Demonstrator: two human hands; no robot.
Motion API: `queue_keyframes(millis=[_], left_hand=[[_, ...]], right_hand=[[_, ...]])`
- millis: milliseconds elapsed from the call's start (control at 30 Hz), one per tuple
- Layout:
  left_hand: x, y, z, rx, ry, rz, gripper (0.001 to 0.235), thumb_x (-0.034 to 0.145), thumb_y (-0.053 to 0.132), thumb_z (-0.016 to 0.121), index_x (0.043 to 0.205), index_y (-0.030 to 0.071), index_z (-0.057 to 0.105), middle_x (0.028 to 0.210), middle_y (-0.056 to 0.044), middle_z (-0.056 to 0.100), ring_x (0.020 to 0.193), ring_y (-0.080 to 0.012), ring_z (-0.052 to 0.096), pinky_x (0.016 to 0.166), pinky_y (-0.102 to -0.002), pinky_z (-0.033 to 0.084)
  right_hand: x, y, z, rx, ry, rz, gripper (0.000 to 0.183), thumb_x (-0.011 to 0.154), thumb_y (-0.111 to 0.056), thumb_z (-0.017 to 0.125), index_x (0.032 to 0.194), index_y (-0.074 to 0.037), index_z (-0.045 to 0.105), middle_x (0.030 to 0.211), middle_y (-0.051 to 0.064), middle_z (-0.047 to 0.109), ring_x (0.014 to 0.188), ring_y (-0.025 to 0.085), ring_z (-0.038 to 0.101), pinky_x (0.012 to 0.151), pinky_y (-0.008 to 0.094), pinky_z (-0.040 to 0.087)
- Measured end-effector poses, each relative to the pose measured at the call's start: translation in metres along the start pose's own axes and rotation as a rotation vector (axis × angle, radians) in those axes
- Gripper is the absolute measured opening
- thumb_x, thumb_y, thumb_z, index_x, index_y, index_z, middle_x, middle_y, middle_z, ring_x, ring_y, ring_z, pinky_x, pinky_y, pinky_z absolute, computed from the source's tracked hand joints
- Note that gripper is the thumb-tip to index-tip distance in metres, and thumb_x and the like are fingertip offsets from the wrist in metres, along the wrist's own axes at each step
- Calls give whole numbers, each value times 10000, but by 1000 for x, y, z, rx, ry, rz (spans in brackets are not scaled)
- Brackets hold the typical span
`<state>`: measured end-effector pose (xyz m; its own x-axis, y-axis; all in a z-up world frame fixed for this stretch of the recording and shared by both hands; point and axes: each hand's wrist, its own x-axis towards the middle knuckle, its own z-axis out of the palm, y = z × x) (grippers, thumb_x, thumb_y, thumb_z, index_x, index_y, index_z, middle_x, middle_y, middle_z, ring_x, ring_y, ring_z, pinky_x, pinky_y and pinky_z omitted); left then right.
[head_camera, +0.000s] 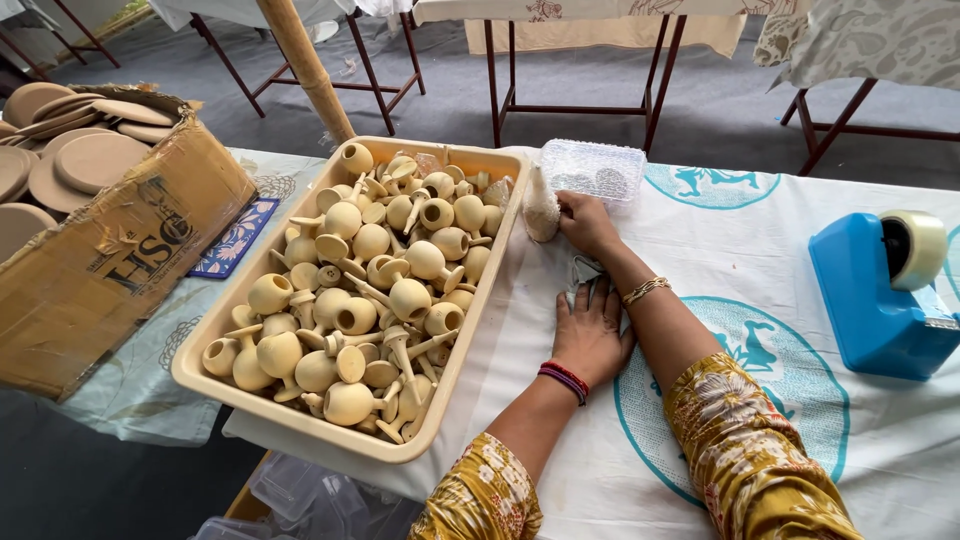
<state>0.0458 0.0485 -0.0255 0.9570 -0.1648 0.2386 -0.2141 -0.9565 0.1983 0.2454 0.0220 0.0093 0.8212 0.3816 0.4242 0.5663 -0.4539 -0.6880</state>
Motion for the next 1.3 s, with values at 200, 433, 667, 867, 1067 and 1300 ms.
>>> queue_keyframes(millis=[200, 433, 667, 867, 1067, 1300], left_hand=[[0, 0, -5, 0, -39, -6, 728, 997, 505, 402, 1578, 82, 287, 1646, -157, 263, 1500, -372, 243, 1189, -654, 116], [-1, 3, -32, -32, -104, 3, 718, 983, 506, 428, 1576, 121, 305, 1647, -150, 260, 1500, -371, 244, 1179, -656, 137], [4, -6, -23, -34, -34, 62, 681, 997, 553, 404, 1579, 208, 326, 1649, -113, 246, 1488, -357, 244, 1157, -661, 141], [-13, -1, -34, -75, 123, 21, 541, 951, 509, 543, 1400, 208, 507, 1480, -114, 466, 1383, -338, 408, 1098, -604, 295], [-30, -4, -40, 19, 280, 35, 316, 903, 381, 638, 1136, 167, 641, 1169, -103, 603, 1136, -313, 546, 927, -557, 418], [1, 62, -80, 28, 186, 165, 217, 961, 237, 544, 1129, 155, 653, 1037, -95, 663, 1002, -291, 634, 869, -539, 457]], right_hand=[[-1, 0, -2, -35, 14, 28, 383, 878, -6, 606, 1248, -47, 695, 980, 187, 754, 864, 273, 745, 815, 374, 574], [-23, -25, -34, -1, 20, 92, 314, 948, -74, 601, 1247, -53, 697, 1045, 153, 774, 942, 265, 767, 861, 359, 602], [-114, -32, -110, -278, 14, -7, 472, 993, -314, 628, 1411, -102, 574, 1348, 188, 642, 1238, 348, 611, 1039, 460, 484], [-232, -20, -149, -599, -184, 150, 627, 1000, -563, 459, 1534, -236, 425, 1629, 111, 344, 1505, 308, 294, 1205, 561, 209], [-311, -114, -137, -577, -546, 57, 724, 978, -653, 374, 1600, -291, 296, 1707, 79, 121, 1568, 337, 34, 1227, 585, -21], [-365, -189, -109, -330, -772, -534, 854, 912, -729, 455, 1569, -186, 399, 1689, 189, 233, 1573, 402, 98, 1218, 647, 2]])
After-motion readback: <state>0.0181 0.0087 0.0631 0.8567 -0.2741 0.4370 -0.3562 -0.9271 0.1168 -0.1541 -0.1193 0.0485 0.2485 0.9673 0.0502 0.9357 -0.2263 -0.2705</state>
